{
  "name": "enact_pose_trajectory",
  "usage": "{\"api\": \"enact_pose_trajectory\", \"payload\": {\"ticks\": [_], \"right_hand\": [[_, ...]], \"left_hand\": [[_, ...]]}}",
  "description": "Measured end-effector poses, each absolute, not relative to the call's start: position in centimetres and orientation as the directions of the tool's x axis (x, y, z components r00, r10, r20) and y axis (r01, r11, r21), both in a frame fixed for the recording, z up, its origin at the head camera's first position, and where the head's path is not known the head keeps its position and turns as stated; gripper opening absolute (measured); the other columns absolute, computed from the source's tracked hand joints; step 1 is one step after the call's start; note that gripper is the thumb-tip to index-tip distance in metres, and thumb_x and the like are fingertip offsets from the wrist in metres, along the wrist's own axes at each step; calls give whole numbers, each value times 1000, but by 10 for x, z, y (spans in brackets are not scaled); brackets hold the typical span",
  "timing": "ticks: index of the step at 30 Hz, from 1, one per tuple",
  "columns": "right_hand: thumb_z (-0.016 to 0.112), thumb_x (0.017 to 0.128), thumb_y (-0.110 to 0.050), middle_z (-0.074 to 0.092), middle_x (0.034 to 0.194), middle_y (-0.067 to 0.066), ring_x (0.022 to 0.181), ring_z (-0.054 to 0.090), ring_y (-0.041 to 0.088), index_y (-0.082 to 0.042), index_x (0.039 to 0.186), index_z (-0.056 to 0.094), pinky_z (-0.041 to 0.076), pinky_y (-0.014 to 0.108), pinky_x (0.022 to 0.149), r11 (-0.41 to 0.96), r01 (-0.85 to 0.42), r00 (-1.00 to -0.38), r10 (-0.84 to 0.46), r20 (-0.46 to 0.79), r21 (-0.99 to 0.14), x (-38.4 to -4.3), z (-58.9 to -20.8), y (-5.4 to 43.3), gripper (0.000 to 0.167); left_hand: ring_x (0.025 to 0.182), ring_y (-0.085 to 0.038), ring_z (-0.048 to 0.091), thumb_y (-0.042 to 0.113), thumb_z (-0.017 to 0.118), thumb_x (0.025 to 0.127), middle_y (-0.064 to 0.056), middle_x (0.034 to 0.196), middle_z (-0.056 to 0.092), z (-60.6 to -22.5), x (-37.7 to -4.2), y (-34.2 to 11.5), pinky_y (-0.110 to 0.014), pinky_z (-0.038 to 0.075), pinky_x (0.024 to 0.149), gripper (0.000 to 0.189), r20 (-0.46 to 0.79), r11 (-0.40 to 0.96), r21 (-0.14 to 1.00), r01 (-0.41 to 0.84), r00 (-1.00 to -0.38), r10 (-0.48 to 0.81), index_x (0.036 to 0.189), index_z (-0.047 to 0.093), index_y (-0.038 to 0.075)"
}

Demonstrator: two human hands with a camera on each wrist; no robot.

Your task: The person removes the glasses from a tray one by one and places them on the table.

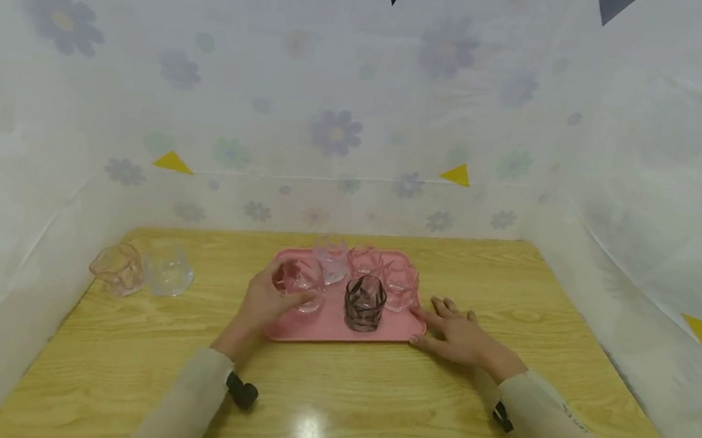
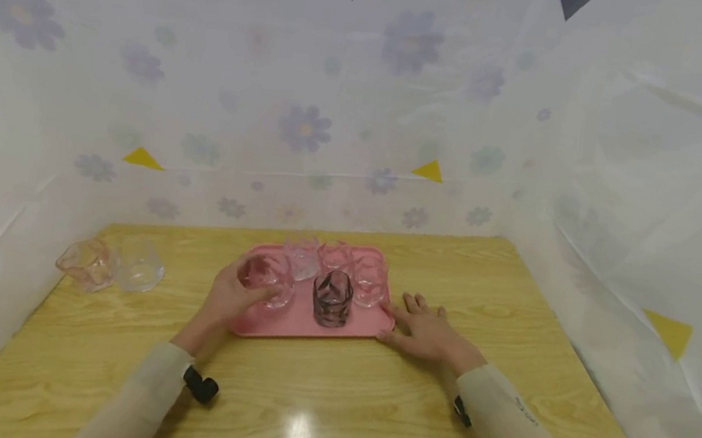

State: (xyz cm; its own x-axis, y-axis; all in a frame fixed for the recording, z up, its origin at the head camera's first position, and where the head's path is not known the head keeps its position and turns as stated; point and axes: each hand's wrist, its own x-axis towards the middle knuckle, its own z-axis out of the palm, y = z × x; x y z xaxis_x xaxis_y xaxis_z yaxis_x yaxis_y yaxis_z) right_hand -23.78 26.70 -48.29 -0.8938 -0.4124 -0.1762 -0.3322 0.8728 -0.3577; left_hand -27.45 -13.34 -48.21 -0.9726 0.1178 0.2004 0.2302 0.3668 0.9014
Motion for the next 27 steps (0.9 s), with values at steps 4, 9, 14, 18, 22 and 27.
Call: {"api": "enact_pose_trajectory", "payload": {"ticks": [4,9,14,18,22,27], "right_hand": [[50,103,-68,19,172,30,159,12,55,-25,167,34,10,86,116,872,-337,-894,-415,-171,-355,-238,-484,267,78],[50,103,-68,19,172,30,159,12,55,-25,167,34,10,86,116,872,-337,-894,-415,-169,-355,-238,-484,267,78],[51,103,-67,18,172,30,159,11,55,-24,167,34,9,86,117,871,-331,-893,-413,-177,-364,-236,-482,267,79],[50,103,-68,18,172,30,159,10,54,-25,167,33,8,86,117,872,-325,-895,-409,-179,-366,-236,-481,267,79],[50,102,-69,18,172,29,160,11,54,-26,167,34,8,86,117,873,-322,-896,-406,-179,-365,-236,-482,267,79],[50,102,-69,19,172,29,160,11,53,-26,166,34,7,86,117,872,-324,-897,-407,-174,-368,-236,-483,268,79]], "left_hand": [[114,-28,63,38,94,81,-10,124,65,-477,-276,-148,-43,55,99,75,183,372,907,196,-981,69,144,59,17],[119,-29,63,38,92,83,-13,126,65,-477,-278,-167,-49,53,106,75,212,393,895,211,-976,41,146,57,14],[115,-26,63,38,92,83,-13,123,65,-476,-279,-183,-49,53,106,76,235,410,886,218,-972,10,145,57,12],[117,-29,63,38,91,84,-16,126,65,-476,-280,-197,-51,53,106,78,240,416,885,210,-971,-20,147,55,9],[118,-31,64,38,91,85,-17,125,65,-478,-279,-208,-51,53,105,80,242,424,886,188,-967,-77,149,54,7],[120,-30,64,39,90,85,-17,130,64,-479,-278,-220,-21,52,92,81,228,415,898,147,-962,-152,151,54,9]]}}
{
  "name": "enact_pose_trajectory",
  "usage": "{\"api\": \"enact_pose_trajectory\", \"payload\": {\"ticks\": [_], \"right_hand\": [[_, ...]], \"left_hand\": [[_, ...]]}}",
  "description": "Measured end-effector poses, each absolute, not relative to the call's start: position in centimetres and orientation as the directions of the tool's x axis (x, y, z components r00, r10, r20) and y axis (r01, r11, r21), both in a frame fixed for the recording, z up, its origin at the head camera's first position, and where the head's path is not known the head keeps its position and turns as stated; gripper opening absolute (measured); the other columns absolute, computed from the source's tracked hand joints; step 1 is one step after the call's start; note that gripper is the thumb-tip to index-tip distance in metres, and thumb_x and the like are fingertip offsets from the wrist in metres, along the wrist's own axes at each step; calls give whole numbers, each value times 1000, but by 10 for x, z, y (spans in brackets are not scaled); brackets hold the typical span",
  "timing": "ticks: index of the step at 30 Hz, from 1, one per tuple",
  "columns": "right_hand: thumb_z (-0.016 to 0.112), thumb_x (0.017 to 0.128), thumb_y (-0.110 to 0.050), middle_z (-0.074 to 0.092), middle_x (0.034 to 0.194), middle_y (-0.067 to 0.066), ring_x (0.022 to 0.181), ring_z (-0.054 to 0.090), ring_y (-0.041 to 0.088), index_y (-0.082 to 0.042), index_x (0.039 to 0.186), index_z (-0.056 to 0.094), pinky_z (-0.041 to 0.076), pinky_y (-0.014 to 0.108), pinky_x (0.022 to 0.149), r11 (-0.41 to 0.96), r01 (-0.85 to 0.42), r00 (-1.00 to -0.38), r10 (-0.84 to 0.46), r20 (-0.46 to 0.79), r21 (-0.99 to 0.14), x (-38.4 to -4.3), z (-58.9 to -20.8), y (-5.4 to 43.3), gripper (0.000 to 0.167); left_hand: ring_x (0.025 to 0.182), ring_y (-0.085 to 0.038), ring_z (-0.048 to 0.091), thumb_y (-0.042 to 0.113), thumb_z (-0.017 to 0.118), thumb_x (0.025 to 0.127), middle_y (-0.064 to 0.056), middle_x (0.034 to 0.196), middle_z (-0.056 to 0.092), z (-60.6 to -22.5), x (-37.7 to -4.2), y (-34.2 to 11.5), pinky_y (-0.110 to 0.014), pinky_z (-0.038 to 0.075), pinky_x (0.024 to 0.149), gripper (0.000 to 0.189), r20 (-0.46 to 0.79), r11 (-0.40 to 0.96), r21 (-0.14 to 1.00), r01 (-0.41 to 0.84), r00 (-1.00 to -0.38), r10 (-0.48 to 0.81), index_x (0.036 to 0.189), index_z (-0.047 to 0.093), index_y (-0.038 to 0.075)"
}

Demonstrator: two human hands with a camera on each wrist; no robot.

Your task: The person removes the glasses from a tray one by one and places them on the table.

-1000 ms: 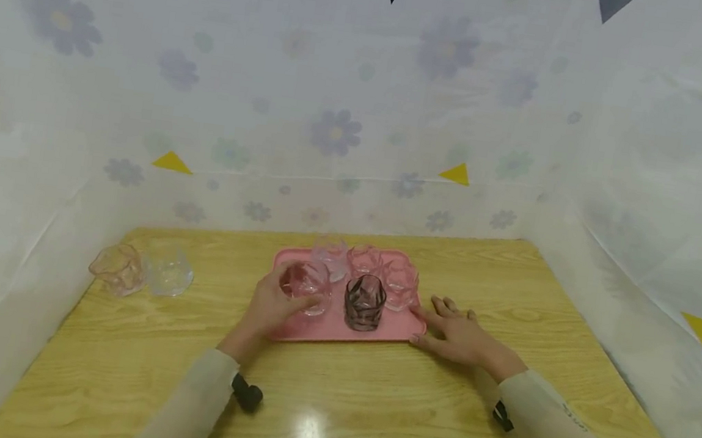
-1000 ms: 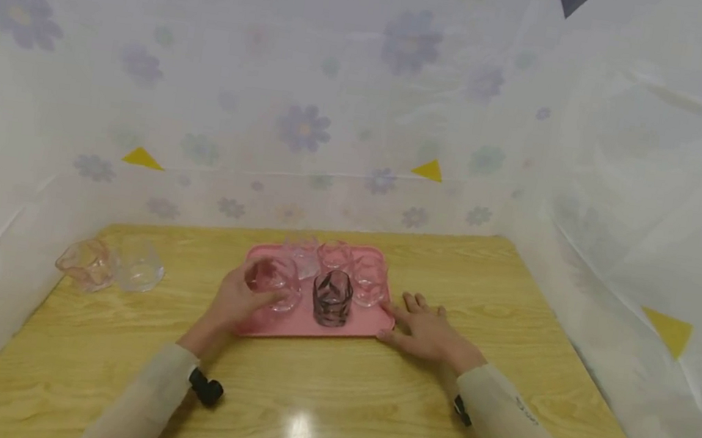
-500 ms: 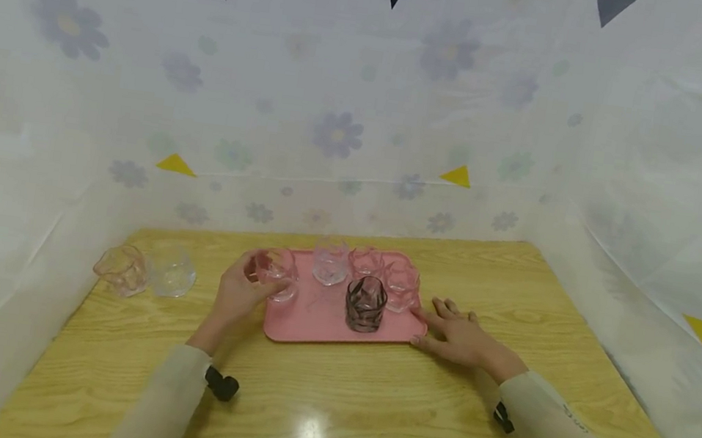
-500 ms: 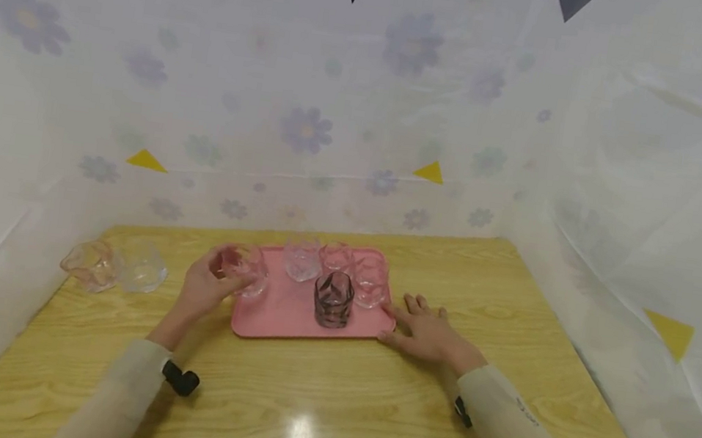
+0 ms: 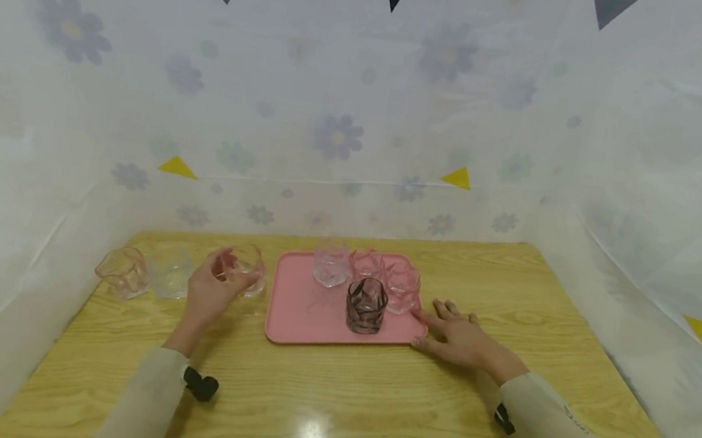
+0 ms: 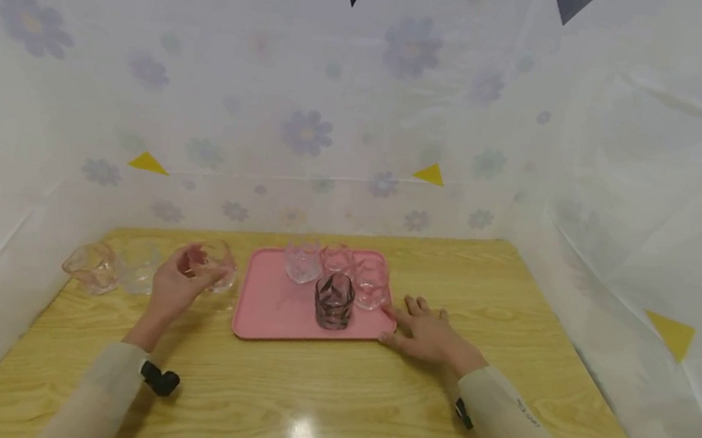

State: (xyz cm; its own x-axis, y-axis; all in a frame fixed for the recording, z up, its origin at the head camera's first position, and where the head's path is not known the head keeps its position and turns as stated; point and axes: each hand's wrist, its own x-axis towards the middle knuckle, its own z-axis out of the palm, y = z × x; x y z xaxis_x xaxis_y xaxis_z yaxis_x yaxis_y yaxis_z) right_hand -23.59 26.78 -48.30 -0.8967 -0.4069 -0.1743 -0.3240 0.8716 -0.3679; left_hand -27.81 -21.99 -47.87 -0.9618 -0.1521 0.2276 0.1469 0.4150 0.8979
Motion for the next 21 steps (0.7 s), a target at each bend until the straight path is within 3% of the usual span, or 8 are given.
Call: {"api": "enact_pose_trajectory", "payload": {"ticks": [2,9,21], "right_hand": [[50,102,-69,19,172,29,160,11,53,-26,166,34,7,86,117,871,-325,-897,-408,-173,-369,-236,-483,268,79],[51,103,-68,18,172,30,160,10,54,-25,167,34,7,86,117,872,-321,-897,-406,-177,-370,-235,-483,267,79],[51,103,-69,18,173,28,160,10,53,-27,167,33,6,85,118,870,-317,-898,-403,-178,-377,-234,-482,267,79]], "left_hand": [[121,-30,63,41,89,86,-18,132,64,-480,-278,-225,-15,49,88,80,230,418,897,142,-959,-168,150,55,9],[127,-32,59,40,88,87,-20,138,61,-483,-276,-239,-42,50,103,79,235,421,897,134,-952,-197,149,54,4],[116,-30,58,37,86,89,-21,136,60,-487,-275,-245,-40,47,95,79,247,462,881,104,-933,-261,150,51,0]]}}
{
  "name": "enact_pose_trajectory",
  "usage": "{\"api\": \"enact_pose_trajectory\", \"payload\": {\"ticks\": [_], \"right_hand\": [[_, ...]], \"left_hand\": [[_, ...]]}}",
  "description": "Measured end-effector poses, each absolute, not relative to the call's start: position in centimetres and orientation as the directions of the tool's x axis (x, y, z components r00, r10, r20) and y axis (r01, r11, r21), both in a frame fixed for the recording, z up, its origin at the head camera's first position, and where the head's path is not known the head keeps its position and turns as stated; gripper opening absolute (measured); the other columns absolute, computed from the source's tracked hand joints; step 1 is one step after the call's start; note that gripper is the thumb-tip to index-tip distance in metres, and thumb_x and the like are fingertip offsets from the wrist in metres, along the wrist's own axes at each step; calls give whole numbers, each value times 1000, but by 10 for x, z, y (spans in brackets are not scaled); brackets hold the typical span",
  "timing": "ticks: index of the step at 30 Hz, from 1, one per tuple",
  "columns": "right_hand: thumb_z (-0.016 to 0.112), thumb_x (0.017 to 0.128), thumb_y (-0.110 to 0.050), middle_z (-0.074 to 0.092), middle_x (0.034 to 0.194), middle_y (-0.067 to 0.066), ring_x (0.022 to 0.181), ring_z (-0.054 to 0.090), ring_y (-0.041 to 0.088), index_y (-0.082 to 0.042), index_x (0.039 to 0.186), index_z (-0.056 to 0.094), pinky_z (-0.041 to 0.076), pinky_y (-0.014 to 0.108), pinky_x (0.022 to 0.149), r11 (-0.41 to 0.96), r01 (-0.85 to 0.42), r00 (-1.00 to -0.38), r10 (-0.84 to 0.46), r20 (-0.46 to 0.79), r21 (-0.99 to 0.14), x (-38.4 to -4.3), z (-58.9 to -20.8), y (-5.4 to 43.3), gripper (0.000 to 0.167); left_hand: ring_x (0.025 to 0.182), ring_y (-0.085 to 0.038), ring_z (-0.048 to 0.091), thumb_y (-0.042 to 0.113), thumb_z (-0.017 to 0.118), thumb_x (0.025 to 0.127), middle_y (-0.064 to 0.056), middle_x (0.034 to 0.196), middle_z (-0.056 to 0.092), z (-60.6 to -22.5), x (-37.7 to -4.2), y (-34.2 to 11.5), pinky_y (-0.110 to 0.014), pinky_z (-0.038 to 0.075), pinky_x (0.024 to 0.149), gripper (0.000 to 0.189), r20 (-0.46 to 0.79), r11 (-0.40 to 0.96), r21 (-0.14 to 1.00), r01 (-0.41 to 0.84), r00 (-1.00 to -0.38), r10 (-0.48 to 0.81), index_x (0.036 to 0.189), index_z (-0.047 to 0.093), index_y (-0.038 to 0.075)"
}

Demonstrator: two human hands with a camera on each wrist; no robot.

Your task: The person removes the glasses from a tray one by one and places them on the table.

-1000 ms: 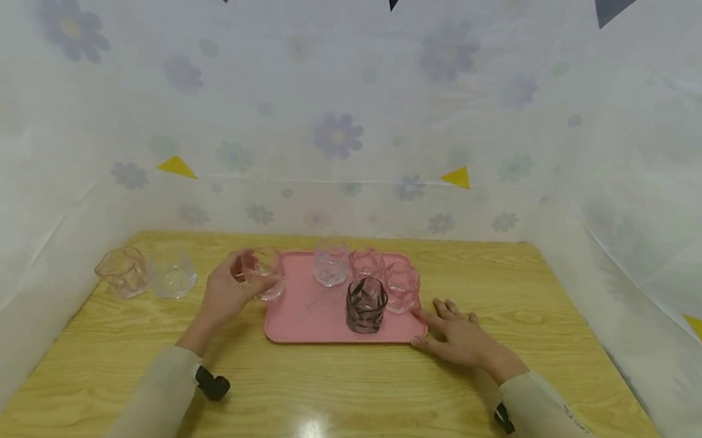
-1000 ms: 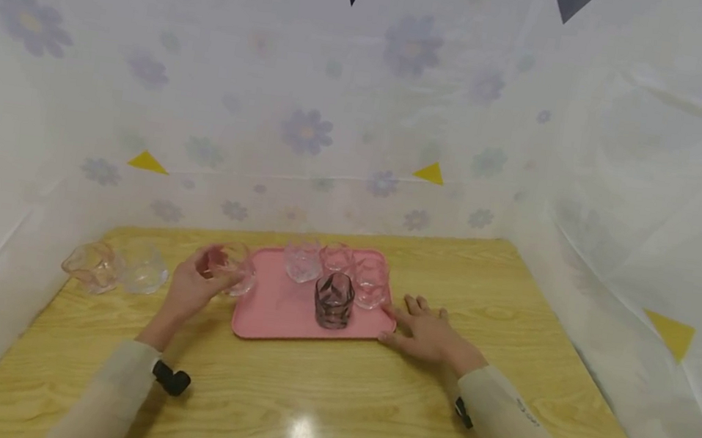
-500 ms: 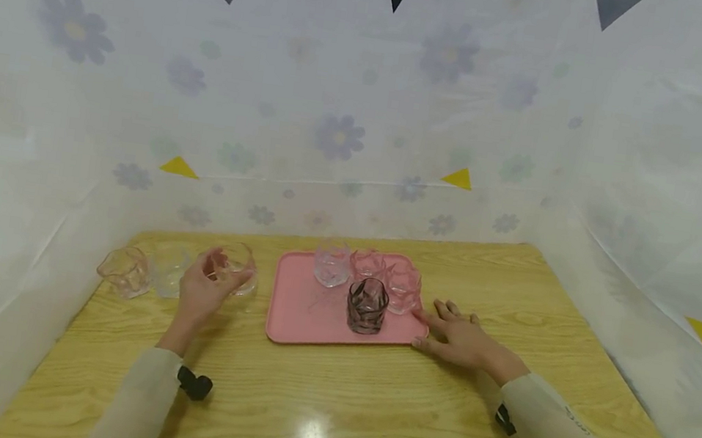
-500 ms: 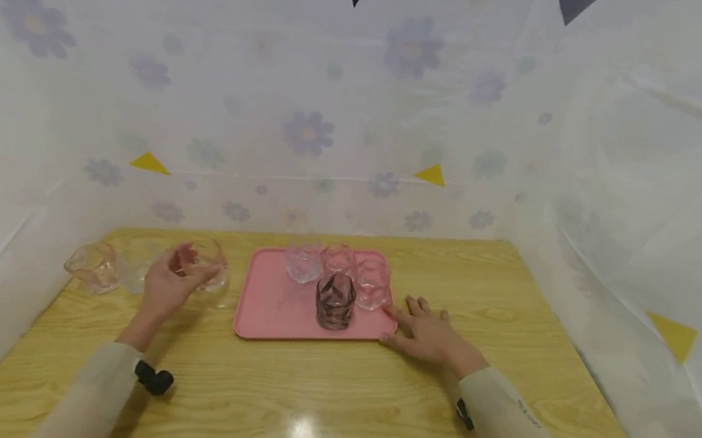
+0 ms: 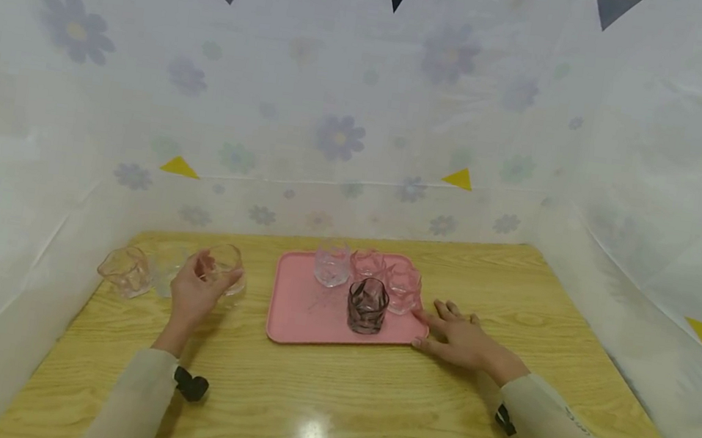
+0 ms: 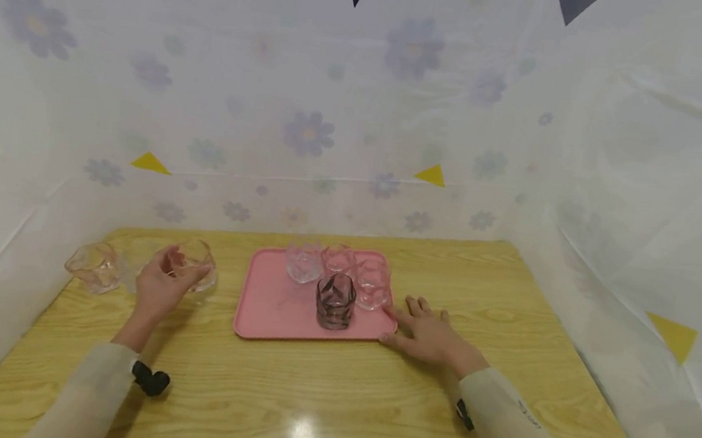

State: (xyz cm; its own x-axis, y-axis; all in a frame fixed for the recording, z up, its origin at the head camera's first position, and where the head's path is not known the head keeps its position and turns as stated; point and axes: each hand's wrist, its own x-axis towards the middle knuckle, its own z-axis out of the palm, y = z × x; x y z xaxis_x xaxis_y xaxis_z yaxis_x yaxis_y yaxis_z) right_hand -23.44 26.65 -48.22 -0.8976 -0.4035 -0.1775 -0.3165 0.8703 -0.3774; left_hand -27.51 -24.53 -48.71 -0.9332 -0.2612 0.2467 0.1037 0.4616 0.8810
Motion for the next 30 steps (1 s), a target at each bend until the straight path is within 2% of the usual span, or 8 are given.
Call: {"api": "enact_pose_trajectory", "payload": {"ticks": [9,12,15,17,20,23,26,30], "right_hand": [[51,103,-68,19,172,30,159,11,54,-25,167,34,8,86,117,872,-324,-898,-406,-172,-366,-234,-482,266,79],[52,102,-68,20,172,30,159,12,54,-25,166,35,8,86,117,870,-323,-899,-405,-167,-372,-234,-482,266,79],[52,102,-68,21,171,30,159,12,54,-24,166,36,8,86,116,869,-322,-900,-405,-165,-375,-234,-482,265,79],[52,102,-67,20,171,30,159,13,54,-24,166,36,8,86,116,870,-322,-900,-404,-165,-374,-234,-482,265,78],[52,103,-67,21,171,30,159,13,54,-24,166,36,9,86,116,870,-325,-900,-405,-163,-371,-234,-482,266,78],[52,102,-68,21,171,30,159,14,55,-25,165,38,10,86,117,870,-330,-900,-407,-156,-367,-235,-482,266,77],[52,103,-67,22,171,31,158,15,56,-24,165,39,11,86,116,869,-336,-900,-410,-150,-363,-235,-481,266,77],[52,103,-67,22,171,31,158,15,56,-24,165,39,11,86,116,870,-335,-900,-409,-150,-362,-235,-481,266,77]], "left_hand": [[101,-26,56,35,86,90,-22,130,62,-493,-275,-247,-22,42,80,76,277,499,859,113,-923,-268,146,53,-3],[106,-30,59,34,86,90,-24,133,62,-495,-275,-246,-28,48,86,77,283,498,859,119,-921,-267,147,52,-4],[114,-36,61,32,85,91,-28,139,60,-496,-275,-246,-45,51,95,80,280,497,860,118,-922,-266,151,48,-5],[112,-34,61,32,85,91,-27,139,60,-497,-275,-245,-48,52,96,81,279,508,854,110,-922,-269,153,47,-4],[93,-23,59,32,85,91,-23,126,65,-498,-275,-244,-37,53,85,75,286,540,836,96,-917,-280,148,51,-5],[78,-13,53,32,85,91,-16,106,63,-497,-275,-244,-23,47,74,70,297,551,829,94,-910,-291,142,55,-5],[76,-9,52,32,85,91,-12,99,60,-496,-274,-243,-15,44,72,70,292,539,837,94,-910,-295,142,55,-5],[84,-14,55,33,83,92,-14,108,61,-495,-273,-243,-22,48,79,72,270,525,847,81,-917,-294,146,52,-4]]}}
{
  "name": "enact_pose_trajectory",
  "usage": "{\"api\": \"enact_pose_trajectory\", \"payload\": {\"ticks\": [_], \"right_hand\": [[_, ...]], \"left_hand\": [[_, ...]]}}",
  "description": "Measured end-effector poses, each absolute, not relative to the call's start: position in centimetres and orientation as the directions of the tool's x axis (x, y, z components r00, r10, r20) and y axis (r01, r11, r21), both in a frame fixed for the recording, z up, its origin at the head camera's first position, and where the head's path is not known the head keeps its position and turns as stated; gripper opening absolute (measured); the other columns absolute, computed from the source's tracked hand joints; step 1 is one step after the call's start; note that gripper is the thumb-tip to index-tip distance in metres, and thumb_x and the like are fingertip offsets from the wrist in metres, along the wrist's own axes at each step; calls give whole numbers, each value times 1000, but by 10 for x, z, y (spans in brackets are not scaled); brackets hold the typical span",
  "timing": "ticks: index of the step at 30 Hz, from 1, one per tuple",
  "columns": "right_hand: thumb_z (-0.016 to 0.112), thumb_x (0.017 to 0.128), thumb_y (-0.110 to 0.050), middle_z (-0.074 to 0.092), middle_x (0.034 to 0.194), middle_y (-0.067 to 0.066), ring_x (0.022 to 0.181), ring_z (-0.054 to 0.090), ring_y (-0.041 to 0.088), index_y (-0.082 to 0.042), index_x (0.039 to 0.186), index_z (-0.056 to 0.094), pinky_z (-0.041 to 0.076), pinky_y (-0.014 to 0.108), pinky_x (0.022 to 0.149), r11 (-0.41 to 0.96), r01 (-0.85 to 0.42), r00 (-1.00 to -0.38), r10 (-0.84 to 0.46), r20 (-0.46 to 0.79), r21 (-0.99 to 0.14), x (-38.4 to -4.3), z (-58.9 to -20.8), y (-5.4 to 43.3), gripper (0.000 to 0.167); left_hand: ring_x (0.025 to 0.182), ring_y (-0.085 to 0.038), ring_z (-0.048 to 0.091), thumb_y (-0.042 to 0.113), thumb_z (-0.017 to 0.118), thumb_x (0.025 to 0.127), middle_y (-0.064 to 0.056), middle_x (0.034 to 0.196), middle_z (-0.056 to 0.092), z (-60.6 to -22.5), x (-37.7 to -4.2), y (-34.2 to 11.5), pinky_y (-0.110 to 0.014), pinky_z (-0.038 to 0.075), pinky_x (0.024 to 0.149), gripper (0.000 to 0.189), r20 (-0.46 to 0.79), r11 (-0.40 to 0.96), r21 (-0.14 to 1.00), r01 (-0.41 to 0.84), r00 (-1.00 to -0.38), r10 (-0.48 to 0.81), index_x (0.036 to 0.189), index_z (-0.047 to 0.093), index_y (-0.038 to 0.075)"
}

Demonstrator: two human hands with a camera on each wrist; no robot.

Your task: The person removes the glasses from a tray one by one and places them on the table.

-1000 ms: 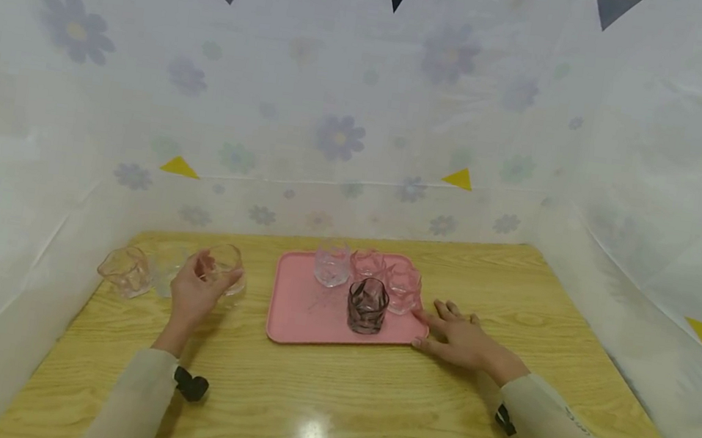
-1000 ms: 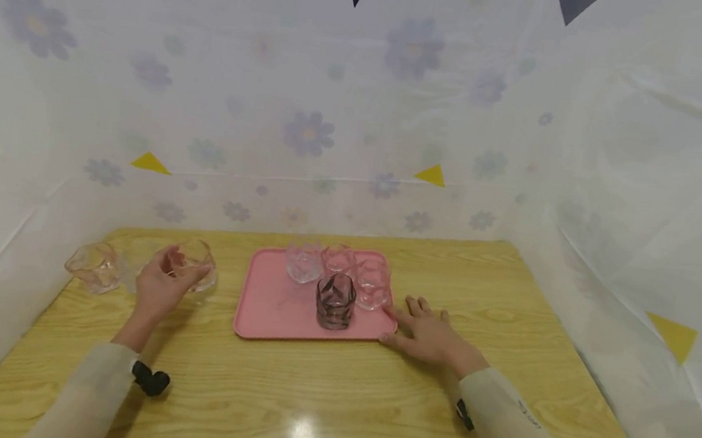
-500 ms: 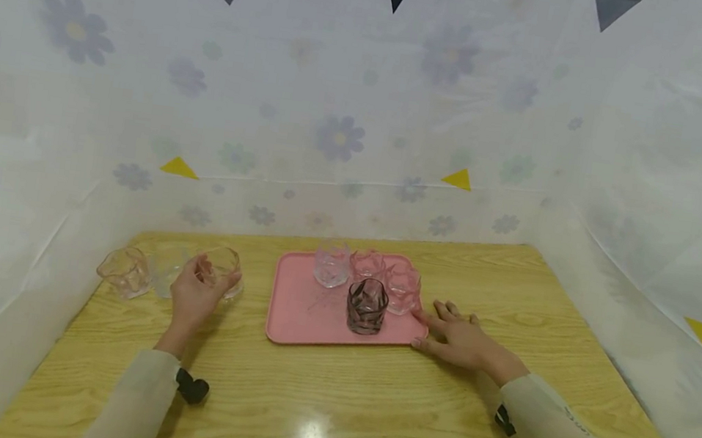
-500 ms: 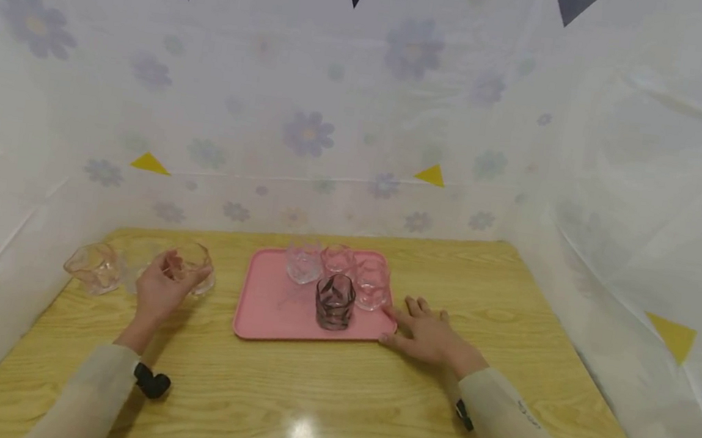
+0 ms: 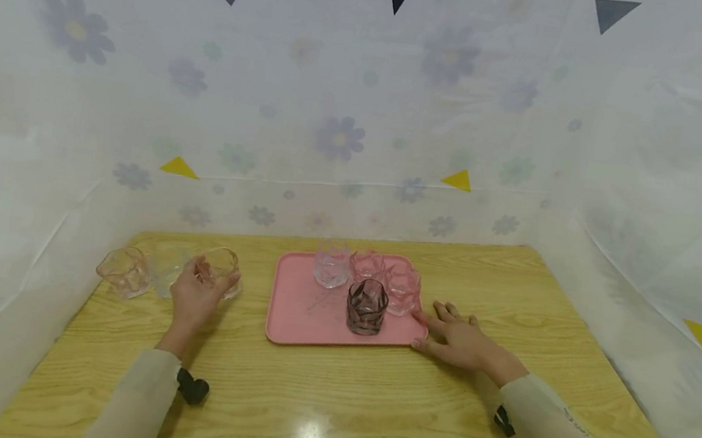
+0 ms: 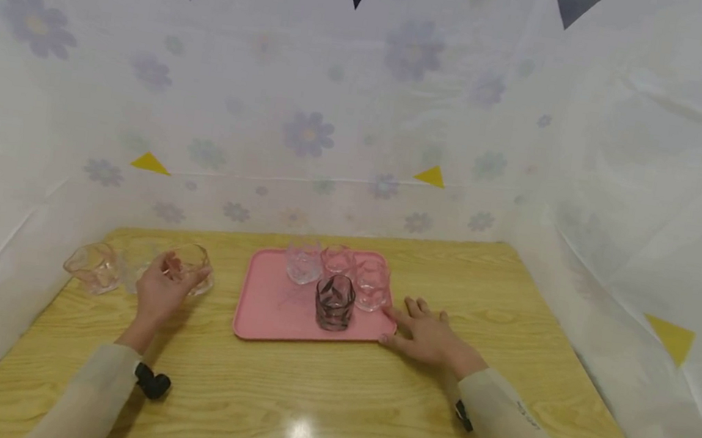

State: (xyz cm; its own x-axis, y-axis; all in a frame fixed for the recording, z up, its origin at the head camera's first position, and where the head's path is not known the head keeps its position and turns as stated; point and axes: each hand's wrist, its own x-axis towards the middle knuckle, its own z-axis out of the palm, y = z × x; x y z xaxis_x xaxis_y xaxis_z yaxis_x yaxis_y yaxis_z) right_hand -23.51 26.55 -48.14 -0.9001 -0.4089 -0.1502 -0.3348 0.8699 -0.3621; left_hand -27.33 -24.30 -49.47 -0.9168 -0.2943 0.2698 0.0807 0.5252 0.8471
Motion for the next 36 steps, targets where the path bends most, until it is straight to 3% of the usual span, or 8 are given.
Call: {"api": "enact_pose_trajectory", "payload": {"ticks": [5,8,12,15,19,23,29,36], "right_hand": [[52,103,-68,21,171,30,159,14,55,-24,165,39,10,86,117,868,-331,-901,-407,-149,-369,-235,-483,266,77],[52,103,-68,21,171,30,159,14,55,-24,165,38,9,86,117,868,-331,-901,-408,-150,-371,-235,-482,266,78],[51,102,-68,21,171,30,158,14,55,-24,165,38,10,86,117,869,-330,-900,-407,-154,-370,-235,-484,267,78],[51,102,-69,21,171,30,159,14,55,-25,165,38,10,86,116,869,-331,-899,-409,-155,-368,-235,-485,267,79],[50,102,-70,21,171,30,159,13,55,-25,165,37,9,86,117,869,-332,-901,-407,-151,-367,-236,-486,267,79],[50,102,-71,20,172,29,160,12,54,-27,166,36,8,85,117,870,-327,-902,-404,-154,-368,-237,-486,268,79],[50,102,-70,20,172,29,159,12,54,-26,166,36,8,86,117,869,-326,-901,-405,-158,-371,-237,-486,267,79],[50,102,-70,20,172,29,159,12,55,-27,166,36,9,86,117,870,-329,-901,-405,-153,-367,-236,-486,267,78]], "left_hand": [[96,-24,57,32,82,93,-21,121,60,-495,-273,-243,-44,53,94,79,242,490,868,76,-927,-286,153,44,-4],[99,-26,58,32,82,94,-21,121,59,-495,-273,-243,-48,52,99,83,234,482,873,74,-931,-281,156,41,-4],[89,-13,56,36,81,94,-16,116,60,-493,-271,-244,-25,51,88,91,226,512,857,57,-935,-274,163,33,2],[86,-11,57,38,82,93,-15,116,62,-491,-270,-244,-24,52,85,96,233,538,842,52,-933,-275,166,28,6],[107,-34,66,35,84,92,-24,129,63,-488,-269,-244,-54,55,102,99,253,534,842,75,-929,-269,167,26,6],[134,-47,56,35,85,92,-31,146,54,-485,-269,-246,-65,47,111,102,257,525,846,91,-933,-252,168,24,7],[148,-49,44,32,87,90,-35,158,44,-481,-269,-248,-65,43,116,99,309,567,814,122,-918,-247,166,30,4],[135,-53,56,26,89,87,-33,149,55,-470,-272,-248,-68,48,108,84,494,661,710,242,-840,-223,155,48,0]]}}
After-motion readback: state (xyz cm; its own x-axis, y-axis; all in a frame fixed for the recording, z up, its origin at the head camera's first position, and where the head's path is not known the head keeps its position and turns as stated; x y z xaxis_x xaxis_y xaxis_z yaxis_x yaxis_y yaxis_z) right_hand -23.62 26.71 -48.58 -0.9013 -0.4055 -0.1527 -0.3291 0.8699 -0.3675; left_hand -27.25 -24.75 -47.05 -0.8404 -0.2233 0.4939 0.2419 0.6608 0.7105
